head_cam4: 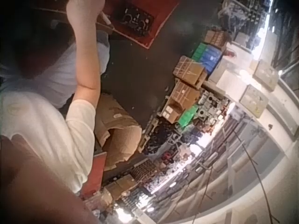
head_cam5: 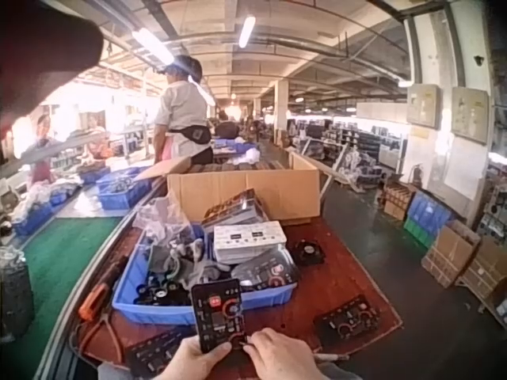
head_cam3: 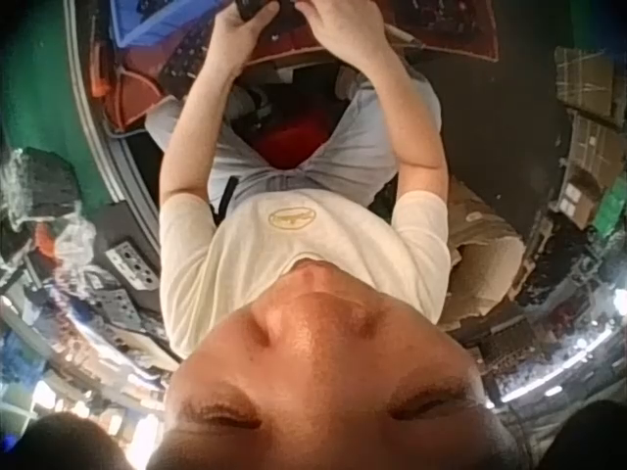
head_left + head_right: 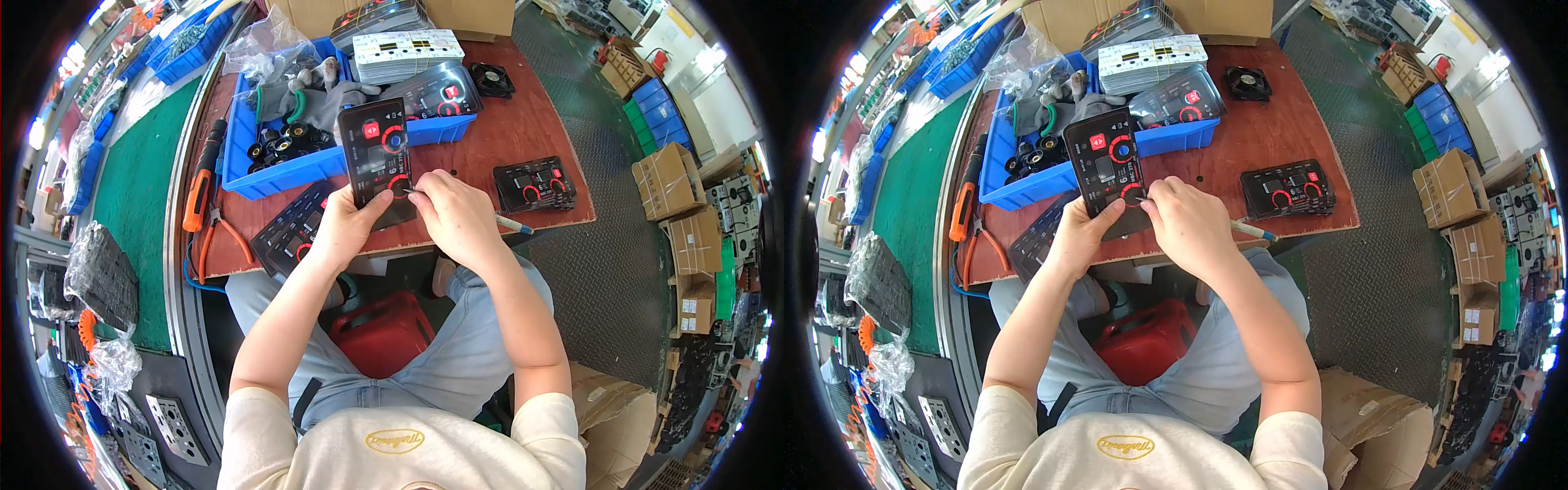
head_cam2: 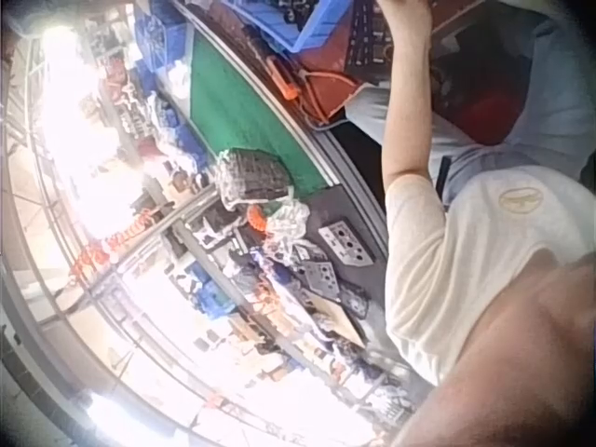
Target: Assembling components, faceplates, and small screws onto electronic control panels at a factory workbench.
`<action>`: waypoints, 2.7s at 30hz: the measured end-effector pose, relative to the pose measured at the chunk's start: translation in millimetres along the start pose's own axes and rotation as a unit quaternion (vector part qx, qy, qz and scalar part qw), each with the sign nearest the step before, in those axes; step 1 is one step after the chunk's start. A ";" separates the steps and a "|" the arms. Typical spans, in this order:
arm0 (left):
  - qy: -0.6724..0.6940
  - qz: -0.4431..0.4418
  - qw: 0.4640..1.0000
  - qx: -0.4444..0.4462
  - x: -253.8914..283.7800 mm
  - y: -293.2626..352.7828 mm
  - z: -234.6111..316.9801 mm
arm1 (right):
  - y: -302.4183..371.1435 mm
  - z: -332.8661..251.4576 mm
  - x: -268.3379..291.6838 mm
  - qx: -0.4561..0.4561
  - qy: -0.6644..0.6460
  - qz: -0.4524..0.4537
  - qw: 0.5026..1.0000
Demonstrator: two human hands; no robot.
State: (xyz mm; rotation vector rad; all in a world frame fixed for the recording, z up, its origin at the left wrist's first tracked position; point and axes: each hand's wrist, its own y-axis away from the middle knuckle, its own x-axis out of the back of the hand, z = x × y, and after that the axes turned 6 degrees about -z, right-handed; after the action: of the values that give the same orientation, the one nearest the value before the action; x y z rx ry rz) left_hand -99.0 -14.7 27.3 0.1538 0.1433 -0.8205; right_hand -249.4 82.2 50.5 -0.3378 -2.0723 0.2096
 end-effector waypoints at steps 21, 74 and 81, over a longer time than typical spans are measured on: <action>0.269 0.000 0.953 0.139 -7.5 11.1 21.3 | -7.6 15.2 16.6 -0.126 -0.471 -0.113 0.866; -0.720 0.118 0.675 -0.108 78.4 80.2 33.0 | -19.5 15.2 -38.5 -0.019 0.057 -0.046 0.997; -0.704 0.087 0.701 -0.065 84.1 89.5 9.5 | -24.8 -10.0 -34.7 -0.026 0.037 -0.013 0.999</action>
State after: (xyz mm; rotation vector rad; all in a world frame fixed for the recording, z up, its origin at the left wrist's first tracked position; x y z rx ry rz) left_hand 24.2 -16.5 28.2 -0.6193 -1.2654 -0.5458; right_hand -228.0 47.6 34.2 -0.3456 -2.0094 0.1271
